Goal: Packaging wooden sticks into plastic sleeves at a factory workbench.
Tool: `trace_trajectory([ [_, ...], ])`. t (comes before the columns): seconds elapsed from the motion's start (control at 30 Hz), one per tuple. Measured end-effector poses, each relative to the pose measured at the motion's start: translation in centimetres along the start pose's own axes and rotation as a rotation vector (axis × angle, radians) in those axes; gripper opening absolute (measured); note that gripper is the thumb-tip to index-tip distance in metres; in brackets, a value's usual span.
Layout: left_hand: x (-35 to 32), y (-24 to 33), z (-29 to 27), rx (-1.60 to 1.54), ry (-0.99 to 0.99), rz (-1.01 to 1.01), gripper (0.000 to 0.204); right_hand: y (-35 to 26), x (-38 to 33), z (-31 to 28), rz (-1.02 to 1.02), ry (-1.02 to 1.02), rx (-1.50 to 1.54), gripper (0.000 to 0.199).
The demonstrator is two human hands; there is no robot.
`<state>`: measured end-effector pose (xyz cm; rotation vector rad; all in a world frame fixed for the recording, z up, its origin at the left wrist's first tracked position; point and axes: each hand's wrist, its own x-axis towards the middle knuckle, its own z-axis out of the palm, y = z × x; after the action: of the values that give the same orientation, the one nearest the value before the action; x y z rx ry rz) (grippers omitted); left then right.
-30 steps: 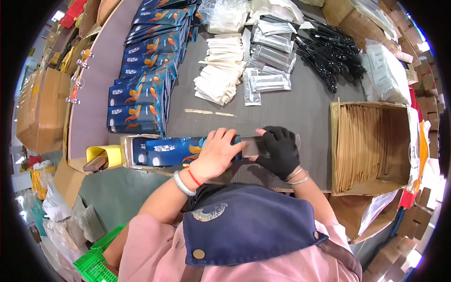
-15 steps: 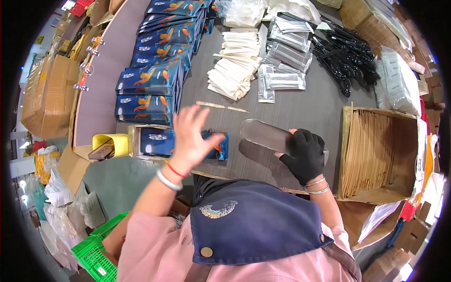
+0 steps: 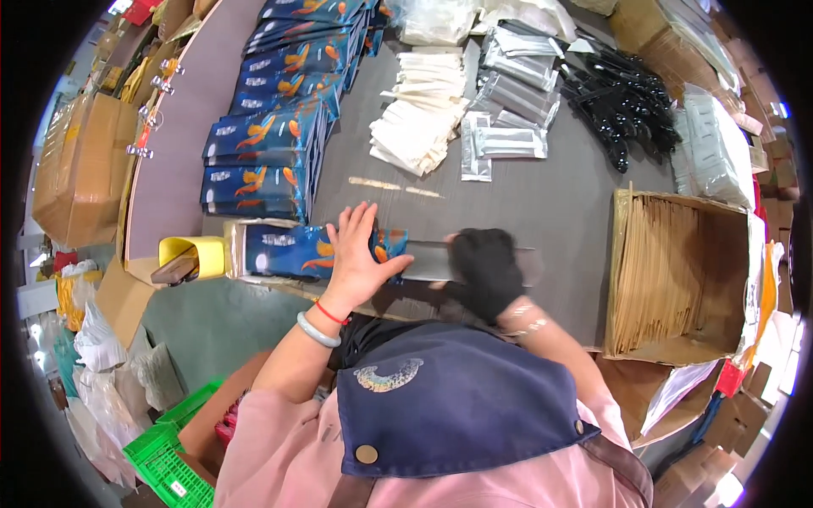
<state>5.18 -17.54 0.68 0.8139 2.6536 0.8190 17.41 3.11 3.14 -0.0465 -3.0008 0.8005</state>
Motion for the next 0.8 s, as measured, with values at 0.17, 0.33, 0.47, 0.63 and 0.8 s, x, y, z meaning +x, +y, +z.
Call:
trace_trajectory([
  [0.17,2.4,0.4,-2.7,-0.053,-0.138,0.024,0.081,1.0,2.5,0.5,-0.084,0.082,0.033,0.074],
  [0.33,8.3,-0.6,-1.6,-0.032,0.170,0.308,0.053,8.7,6.8,-4.3,0.174,0.313,-0.045,0.070],
  [0.47,11.0,-2.0,-0.8,-0.034,0.204,0.278,0.044,12.9,12.8,-7.6,0.225,0.305,-0.217,0.077],
  [0.63,10.9,-1.8,-0.9,0.120,0.213,0.286,0.026,16.4,21.4,-11.3,0.299,0.226,-0.298,0.090],
  [0.8,11.2,-1.6,-1.3,0.038,0.136,0.286,0.027,17.4,23.6,-8.4,0.385,0.176,-0.480,0.090],
])
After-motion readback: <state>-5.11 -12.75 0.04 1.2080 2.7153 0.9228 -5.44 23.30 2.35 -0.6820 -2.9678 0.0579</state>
